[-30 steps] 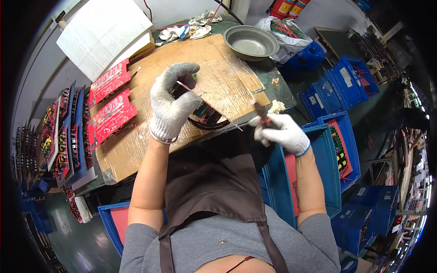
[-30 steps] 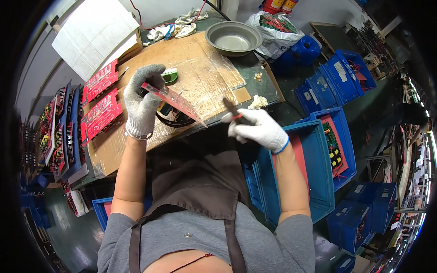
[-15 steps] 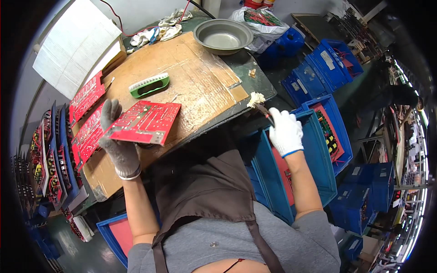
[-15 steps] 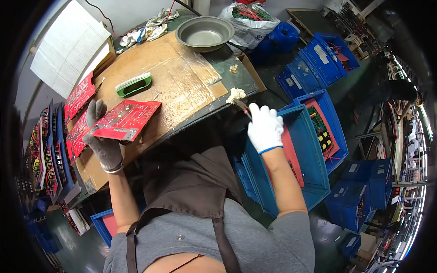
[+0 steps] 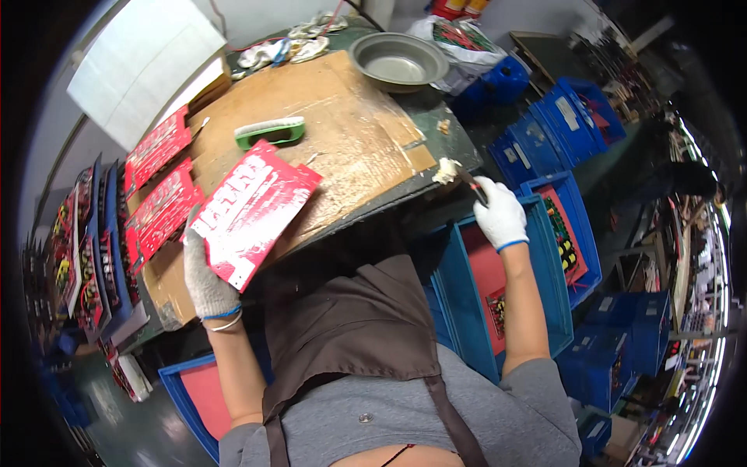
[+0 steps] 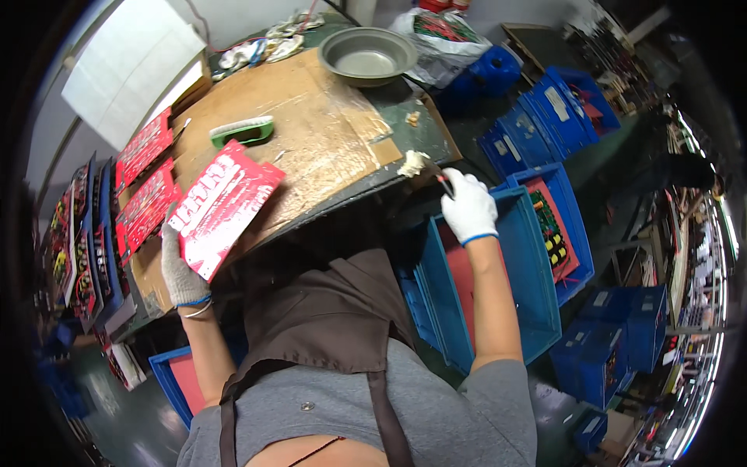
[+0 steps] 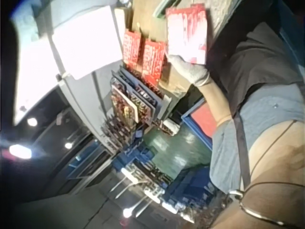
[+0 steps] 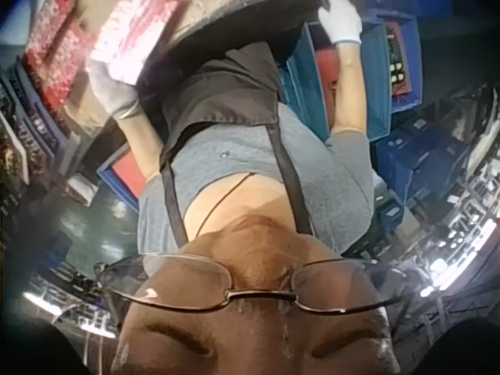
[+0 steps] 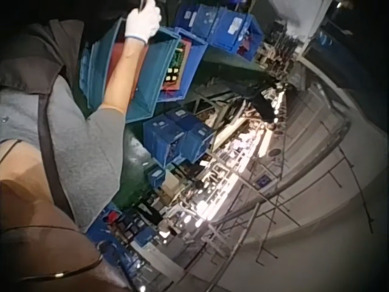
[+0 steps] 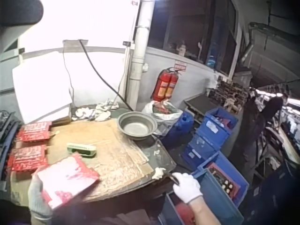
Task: Clipping excess component leads and cleaning red printed circuit boards at a factory workstation.
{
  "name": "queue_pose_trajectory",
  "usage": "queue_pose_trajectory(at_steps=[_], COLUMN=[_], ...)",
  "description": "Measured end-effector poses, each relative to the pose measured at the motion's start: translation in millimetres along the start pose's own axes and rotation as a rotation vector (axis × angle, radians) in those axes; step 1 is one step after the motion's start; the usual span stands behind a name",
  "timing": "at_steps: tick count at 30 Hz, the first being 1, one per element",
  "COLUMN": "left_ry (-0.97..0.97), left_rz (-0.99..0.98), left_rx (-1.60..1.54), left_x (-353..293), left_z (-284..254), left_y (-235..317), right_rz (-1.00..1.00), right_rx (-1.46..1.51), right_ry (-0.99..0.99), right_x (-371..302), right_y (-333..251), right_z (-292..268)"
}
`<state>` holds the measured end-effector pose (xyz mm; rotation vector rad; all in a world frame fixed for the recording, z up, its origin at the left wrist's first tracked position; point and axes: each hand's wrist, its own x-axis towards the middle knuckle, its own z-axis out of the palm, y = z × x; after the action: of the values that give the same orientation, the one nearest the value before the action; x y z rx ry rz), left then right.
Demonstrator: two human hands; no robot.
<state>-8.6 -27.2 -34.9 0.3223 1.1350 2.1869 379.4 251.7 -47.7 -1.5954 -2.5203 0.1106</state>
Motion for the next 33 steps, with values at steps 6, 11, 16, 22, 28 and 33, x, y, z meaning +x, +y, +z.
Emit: queue_pose_trajectory(at_steps=[6,11,16,22,28,33], left_ry=[-0.080,-0.119,-0.169,-0.206,-0.205,-0.231], left_rz=[0.081,-0.012,0.040,0.033,0.041,0.008], left_rx=[0.143,0.109,0.181,0.134,0.152,0.121], left_x=[3,11,12,17,14,15], left_z=[19,22,14,9,14,10], left_y=[-16,-27,-33,-39,-34,-36], right_rz=[0.008,-0.426,-0.675,-0.845,-0.930,-1.019], right_rx=[0.440,0.634,0.309,0.043,-0.082,-0.176], right_ry=[0.102,-0.049,0.043,0.094,0.068,0.098], right_x=[-21,-29,-21,1,12,27], right_y=[-2,-102,-173,-210,-220,-221], right_z=[-13,-48,-63,-65,-73,-72])
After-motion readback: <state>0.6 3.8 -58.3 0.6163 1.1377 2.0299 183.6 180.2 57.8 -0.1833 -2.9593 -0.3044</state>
